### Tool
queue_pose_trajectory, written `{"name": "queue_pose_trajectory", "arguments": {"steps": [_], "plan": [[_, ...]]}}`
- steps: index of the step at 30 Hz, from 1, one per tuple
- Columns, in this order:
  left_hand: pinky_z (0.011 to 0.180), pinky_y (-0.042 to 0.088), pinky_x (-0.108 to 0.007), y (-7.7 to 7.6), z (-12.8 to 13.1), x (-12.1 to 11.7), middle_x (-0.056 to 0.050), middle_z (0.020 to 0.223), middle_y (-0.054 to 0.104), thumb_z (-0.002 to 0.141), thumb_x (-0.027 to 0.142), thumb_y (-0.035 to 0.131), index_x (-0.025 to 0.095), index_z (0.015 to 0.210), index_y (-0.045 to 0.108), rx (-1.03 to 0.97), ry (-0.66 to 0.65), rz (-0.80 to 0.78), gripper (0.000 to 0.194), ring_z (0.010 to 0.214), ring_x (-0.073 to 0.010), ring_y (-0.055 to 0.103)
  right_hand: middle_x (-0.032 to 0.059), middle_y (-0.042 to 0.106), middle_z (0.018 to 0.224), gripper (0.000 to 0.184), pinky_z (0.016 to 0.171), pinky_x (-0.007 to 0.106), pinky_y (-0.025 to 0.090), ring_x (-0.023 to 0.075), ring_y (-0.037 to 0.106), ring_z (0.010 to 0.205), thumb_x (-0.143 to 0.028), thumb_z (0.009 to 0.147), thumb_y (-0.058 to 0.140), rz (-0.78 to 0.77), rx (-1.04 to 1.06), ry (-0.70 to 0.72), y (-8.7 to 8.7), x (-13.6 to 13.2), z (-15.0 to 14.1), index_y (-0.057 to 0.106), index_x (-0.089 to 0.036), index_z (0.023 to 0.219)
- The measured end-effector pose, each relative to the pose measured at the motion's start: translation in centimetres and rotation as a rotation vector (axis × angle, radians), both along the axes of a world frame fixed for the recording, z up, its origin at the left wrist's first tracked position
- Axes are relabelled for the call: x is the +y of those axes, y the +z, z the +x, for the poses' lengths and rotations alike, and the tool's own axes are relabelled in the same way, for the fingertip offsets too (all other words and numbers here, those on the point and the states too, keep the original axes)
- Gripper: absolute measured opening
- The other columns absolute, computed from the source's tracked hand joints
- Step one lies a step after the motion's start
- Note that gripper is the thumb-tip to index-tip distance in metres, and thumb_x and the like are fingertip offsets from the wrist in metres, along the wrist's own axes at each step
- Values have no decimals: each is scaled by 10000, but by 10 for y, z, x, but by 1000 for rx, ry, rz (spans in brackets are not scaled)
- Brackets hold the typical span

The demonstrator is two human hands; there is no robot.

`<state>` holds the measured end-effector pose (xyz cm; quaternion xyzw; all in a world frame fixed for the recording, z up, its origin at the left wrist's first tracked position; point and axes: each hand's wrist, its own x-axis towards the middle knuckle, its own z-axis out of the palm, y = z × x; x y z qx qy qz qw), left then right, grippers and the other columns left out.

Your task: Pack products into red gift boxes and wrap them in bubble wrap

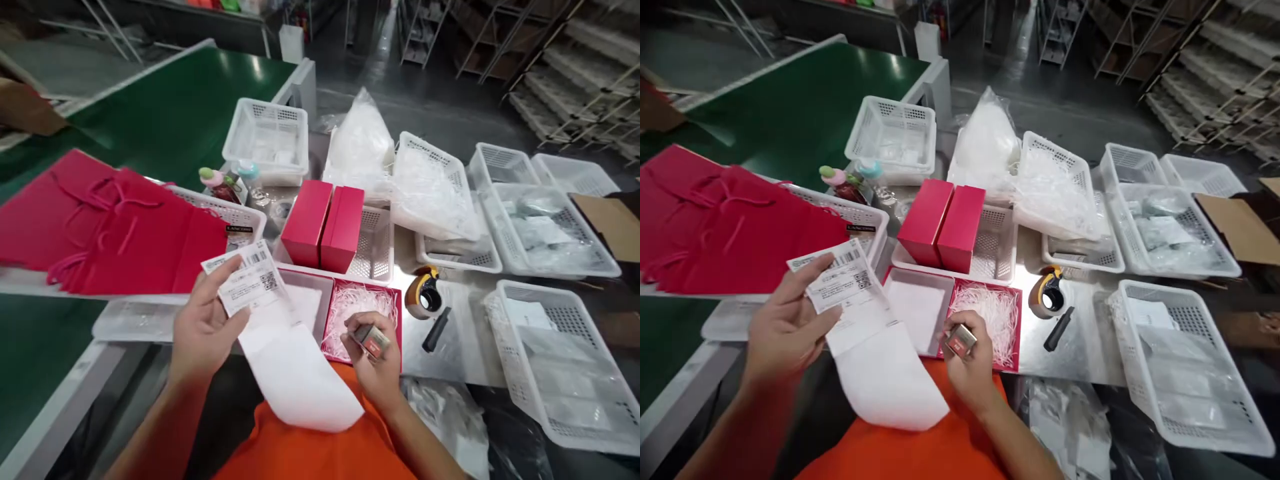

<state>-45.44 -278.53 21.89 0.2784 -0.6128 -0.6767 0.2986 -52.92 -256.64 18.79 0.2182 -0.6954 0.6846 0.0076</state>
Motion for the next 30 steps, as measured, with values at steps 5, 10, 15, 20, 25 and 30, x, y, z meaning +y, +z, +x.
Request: {"name": "queue_pose_trajectory", "arguments": {"steps": [5,10,15,20,25,30], "plan": [[1073,493,-368,2,0,3,-132,1387,642,496,141,866,195,1330,667,-75,48,9,860,1261,-325,627,-6,634,795,181,666,305,503,168,618,755,-89,812,626,19,82,11,-2,6,-4,584,-249,886],[1079,482,-437,1,-1,5,-112,1353,652,471,140,871,226,1290,705,-90,91,-55,840,1285,-373,603,10,626,801,141,683,332,497,184,602,763,-126,825,606,21,46,39,-4,7,-2,567,-246,888],[1094,466,-442,0,0,5,-100,1367,659,523,159,864,255,1291,707,-71,72,-82,789,1299,-366,595,5,612,809,138,683,315,488,173,593,757,-131,833,616,3,29,29,-6,8,0,563,-245,891],[1054,509,-369,0,1,5,-106,1371,648,471,137,875,236,1313,688,-110,84,-70,868,1297,-354,595,0,606,813,103,676,294,486,162,590,752,-165,849,629,5,-45,-1,-9,7,2,566,-239,883],[983,566,-309,-3,2,1,-109,1391,633,529,207,872,216,1316,675,-109,51,-64,812,1256,-318,629,-5,636,851,157,681,288,507,162,607,748,-171,840,642,-14,-92,-23,-10,8,3,614,-242,977],[1031,551,-386,-7,-2,1,-160,1437,602,659,259,830,188,1379,609,-42,-72,-80,756,1269,-316,628,2,630,824,89,656,287,499,168,601,728,-220,848,678,43,-118,-39,-5,9,0,628,-235,921]]}}
